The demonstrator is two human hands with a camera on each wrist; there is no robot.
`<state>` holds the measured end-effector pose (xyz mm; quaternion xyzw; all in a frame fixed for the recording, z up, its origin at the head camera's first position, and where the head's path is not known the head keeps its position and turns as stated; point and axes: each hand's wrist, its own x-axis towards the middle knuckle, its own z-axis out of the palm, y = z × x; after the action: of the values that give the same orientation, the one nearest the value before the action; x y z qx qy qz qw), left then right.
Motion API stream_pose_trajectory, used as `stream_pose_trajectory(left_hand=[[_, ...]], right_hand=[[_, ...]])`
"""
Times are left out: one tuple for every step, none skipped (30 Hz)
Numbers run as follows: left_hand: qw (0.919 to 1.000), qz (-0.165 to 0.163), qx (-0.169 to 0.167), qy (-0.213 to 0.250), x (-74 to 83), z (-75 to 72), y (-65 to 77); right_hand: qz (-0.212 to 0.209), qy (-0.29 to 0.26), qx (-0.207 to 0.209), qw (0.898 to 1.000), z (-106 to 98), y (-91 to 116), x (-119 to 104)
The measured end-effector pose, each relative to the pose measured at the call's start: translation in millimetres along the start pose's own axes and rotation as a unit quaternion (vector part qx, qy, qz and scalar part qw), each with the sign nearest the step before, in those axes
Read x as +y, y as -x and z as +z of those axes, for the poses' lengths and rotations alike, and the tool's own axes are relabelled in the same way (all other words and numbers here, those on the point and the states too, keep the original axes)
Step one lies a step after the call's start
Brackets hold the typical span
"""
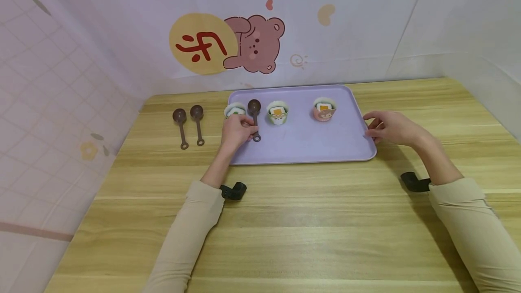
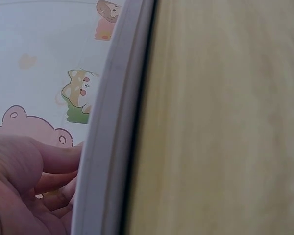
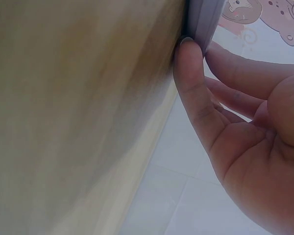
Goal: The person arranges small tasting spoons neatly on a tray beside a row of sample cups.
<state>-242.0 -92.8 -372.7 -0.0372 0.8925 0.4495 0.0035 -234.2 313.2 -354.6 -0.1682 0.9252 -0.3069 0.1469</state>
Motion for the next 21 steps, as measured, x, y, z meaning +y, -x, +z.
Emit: stream_pose_trajectory(left_hand=[[1.0,0.0,0.001,0.0,-0.3,0.0,-0.3],[1.0,0.0,0.001,0.0,-0.5,0.0,-0.2],[1.0,0.001,0.002,-0.001,-0.6,-0.2,0.0],[1.0,0.002,0.002,-0.002,-0.6,-0.3,0.1],[1.0,0.002,0.003,-0.003,-0.7,-0.2,0.1],[1.0,0.002,0.003,-0.004,-1.1,-0.2,0.1],[1.0,0.003,0.004,-0.006,-1.3,-0.3,0.1],[1.0,0.004,0.004,-0.006,-1.3,-0.5,0.4],[1.0,0.005,0.005,-0.007,-1.3,-0.7,0.7],[0.9999,0.005,0.005,-0.007,-1.2,-0.9,1.2],[0.9999,0.006,0.004,-0.007,-1.2,-1.1,1.5],[0.9999,0.006,0.004,-0.008,-1.0,-1.3,2.0],[0.9999,0.007,0.003,-0.009,-0.6,-1.6,2.7],[0.9999,0.006,0.001,-0.009,-0.3,-1.9,3.2],[0.9999,0.006,0.0,-0.011,0.0,-2.1,3.6],[0.9999,0.006,-0.001,-0.013,0.2,-2.5,4.1],[0.9999,0.007,-0.002,-0.015,0.4,-2.8,4.6],[0.9998,0.008,-0.003,-0.019,0.7,-3.3,5.3],[0.9997,0.01,-0.003,-0.022,1.1,-3.9,6.1],[0.9996,0.012,-0.003,-0.024,1.7,-4.6,6.9],[0.9996,0.013,-0.003,-0.026,2.4,-5.3,7.7]], right_hand=[[0.0,0.001,0.0,1.0,0.0,0.0,-0.1],[-0.001,0.001,0.001,1.0,0.0,0.1,-0.4],[-0.001,0.0,0.001,1.0,0.0,0.2,-0.5],[-0.001,0.0,0.001,1.0,0.1,0.4,-0.6],[-0.001,-0.001,0.001,1.0,0.0,0.7,-0.7],[-0.001,-0.001,0.001,1.0,0.1,0.9,-0.7],[-0.001,-0.002,0.001,1.0,0.0,1.0,-0.8],[-0.001,-0.003,0.0,1.0,0.0,1.0,-0.8],[-0.001,-0.003,0.001,1.0,-0.1,1.1,-0.9],[-0.002,-0.004,0.001,1.0,-0.1,1.1,-0.9],[-0.002,-0.003,0.001,1.0,-0.1,1.0,-1.0],[-0.002,-0.004,0.001,1.0,-0.1,1.0,-1.1],[-0.003,-0.004,0.002,1.0,-0.1,1.1,-1.1],[-0.002,-0.004,0.002,1.0,0.0,1.1,-1.0],[-0.001,-0.005,0.002,1.0,0.1,1.2,-1.0],[0.0,-0.007,0.001,1.0,0.3,1.2,-0.9],[0.001,-0.009,0.0,1.0,0.5,1.2,-0.8],[0.002,-0.011,-0.001,1.0,0.7,1.2,-0.7],[0.003,-0.012,-0.001,1.0,0.7,1.2,-0.7],[0.004,-0.012,-0.001,1.0,0.8,1.2,-0.7],[0.004,-0.013,-0.002,1.0,0.7,1.1,-0.7]])
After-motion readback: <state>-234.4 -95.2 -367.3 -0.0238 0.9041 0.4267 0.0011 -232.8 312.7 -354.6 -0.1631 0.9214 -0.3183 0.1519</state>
